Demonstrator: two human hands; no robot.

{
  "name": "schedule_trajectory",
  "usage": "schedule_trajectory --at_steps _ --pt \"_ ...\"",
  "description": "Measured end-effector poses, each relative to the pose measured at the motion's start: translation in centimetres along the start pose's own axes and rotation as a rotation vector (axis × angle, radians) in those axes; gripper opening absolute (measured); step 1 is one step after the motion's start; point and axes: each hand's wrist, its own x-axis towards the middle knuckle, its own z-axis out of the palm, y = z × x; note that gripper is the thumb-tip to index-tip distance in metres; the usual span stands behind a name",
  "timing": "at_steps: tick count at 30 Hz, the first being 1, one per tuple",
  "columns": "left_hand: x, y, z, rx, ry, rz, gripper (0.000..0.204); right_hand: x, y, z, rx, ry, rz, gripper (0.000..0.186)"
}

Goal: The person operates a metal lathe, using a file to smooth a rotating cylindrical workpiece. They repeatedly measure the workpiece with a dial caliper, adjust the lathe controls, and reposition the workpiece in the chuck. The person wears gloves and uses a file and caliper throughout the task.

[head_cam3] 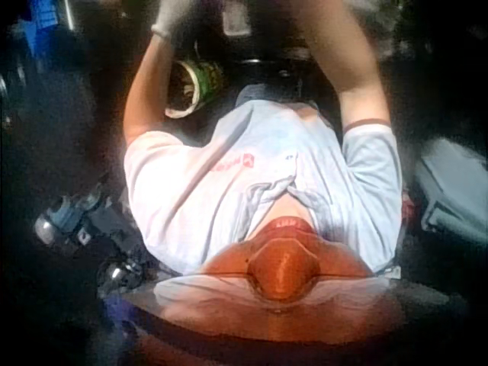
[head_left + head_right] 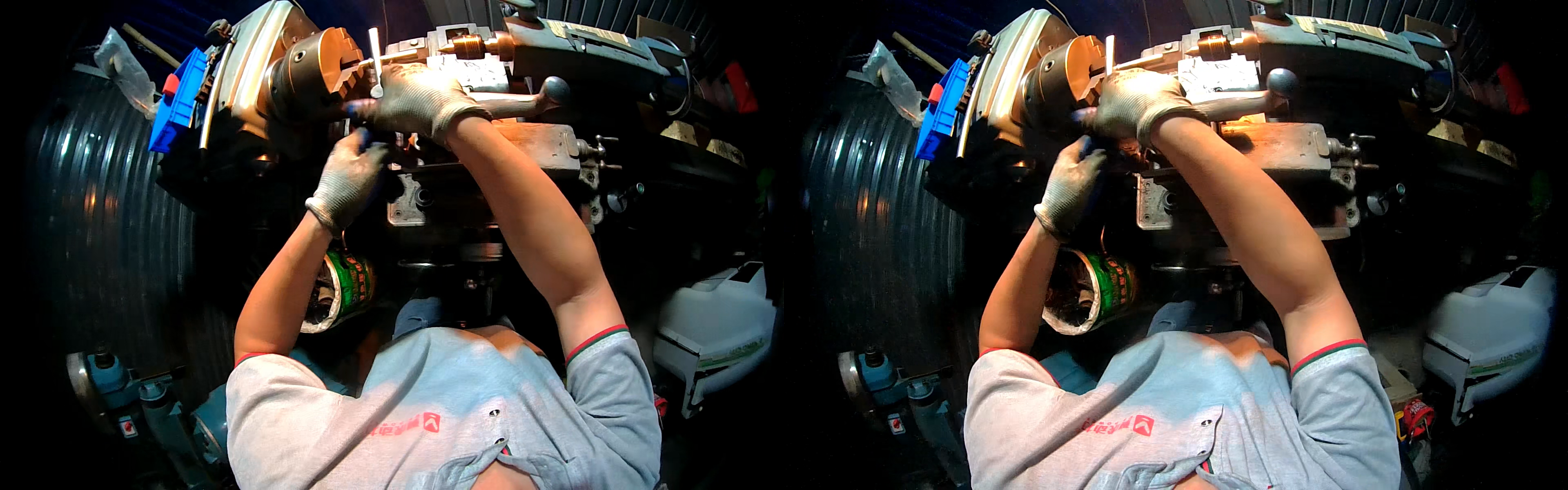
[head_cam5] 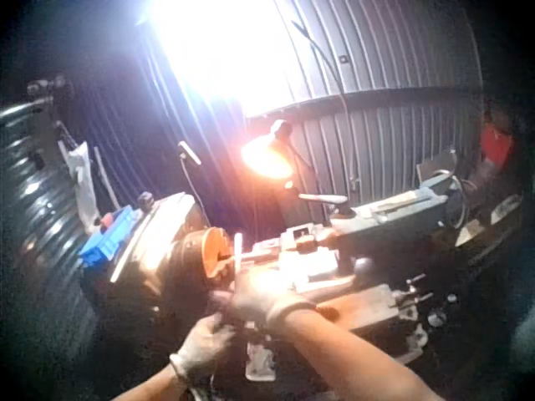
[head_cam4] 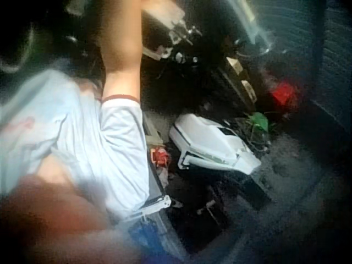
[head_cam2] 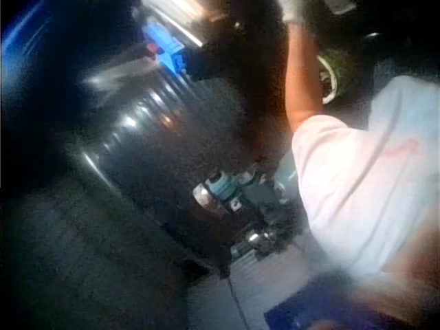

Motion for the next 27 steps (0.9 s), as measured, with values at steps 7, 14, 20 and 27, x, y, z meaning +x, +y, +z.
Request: schedule_trajectory --at_steps 7,14,20,27 --pt "4.7 0.6 -8.5 0.672 0.276 0.634 0.044 1.9 -0.5 0.8 -0.068 0.074 0.031 0.025" --pt "16.0 -4.4 -10.3 0.855 0.005 0.688 0.043 4.9 1.2 -0.2 -0.137 0.130 -0.010 0.018" --pt "20.5 -6.8 -10.6 0.833 -0.081 0.855 0.052 6.1 1.9 2.6 0.071 0.209 0.197 0.031" --pt "19.4 -4.8 -10.3 0.801 -0.229 0.644 0.039 4.3 -1.9 2.4 -0.437 0.217 0.364 0.028"
